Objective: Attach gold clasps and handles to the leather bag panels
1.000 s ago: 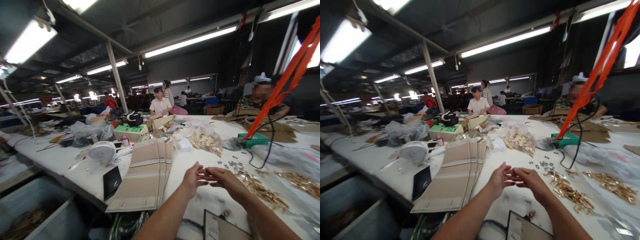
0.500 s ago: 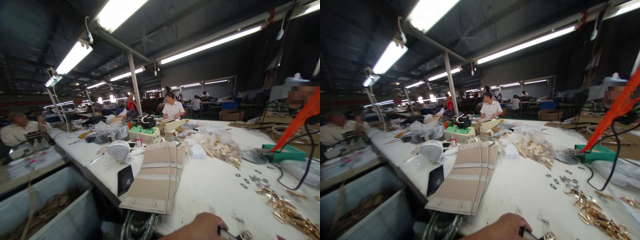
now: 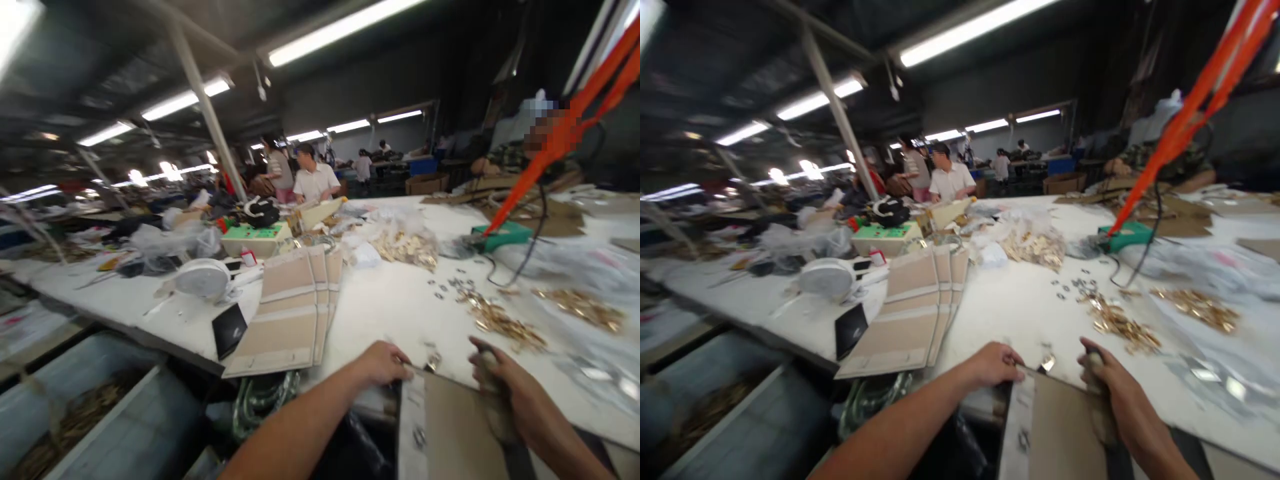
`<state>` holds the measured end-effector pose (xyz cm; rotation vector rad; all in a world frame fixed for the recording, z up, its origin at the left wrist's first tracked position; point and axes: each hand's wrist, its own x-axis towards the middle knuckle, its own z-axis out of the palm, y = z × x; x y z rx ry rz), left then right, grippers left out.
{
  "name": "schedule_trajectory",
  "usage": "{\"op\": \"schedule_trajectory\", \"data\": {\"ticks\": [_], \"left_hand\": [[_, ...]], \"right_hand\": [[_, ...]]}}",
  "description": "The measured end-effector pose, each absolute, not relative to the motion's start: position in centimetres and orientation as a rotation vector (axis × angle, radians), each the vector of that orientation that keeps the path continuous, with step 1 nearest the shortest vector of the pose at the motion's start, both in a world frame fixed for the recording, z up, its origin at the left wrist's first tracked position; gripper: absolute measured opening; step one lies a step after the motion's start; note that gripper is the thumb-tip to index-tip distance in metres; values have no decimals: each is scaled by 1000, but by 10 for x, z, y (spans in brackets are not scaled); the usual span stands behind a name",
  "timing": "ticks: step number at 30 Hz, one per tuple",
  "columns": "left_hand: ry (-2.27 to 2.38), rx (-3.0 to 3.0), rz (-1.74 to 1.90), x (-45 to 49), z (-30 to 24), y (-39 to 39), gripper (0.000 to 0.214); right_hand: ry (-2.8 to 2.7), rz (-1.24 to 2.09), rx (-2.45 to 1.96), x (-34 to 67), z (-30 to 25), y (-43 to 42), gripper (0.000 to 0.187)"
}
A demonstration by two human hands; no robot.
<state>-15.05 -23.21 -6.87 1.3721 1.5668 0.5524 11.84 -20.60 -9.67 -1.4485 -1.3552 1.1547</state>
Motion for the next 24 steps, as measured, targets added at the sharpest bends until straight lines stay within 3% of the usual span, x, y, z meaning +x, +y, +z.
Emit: {"op": "schedule_trajectory", "data": {"ticks": [2,5,8,19,24], "left_hand": [[1535,1359,548,-148,-76,-222,34],[1507,1369,555,-145,-93,-208,34],[1505,1401,564,-143,-99,-204,28],[1562,1574,605,-143,-96,-205,21],[1626,1731,826,-140,-85,-236,20]], "right_hand": [[-1456,1221,-1422,103,-75,-222,62],[-1764,1034,-1543,85,-60,-228,39],[-2023,868,-1643,77,-60,-229,27],[-2233,573,-1691,52,-86,-240,15],[-2186,520,-1746,47,-88,-244,16]]}}
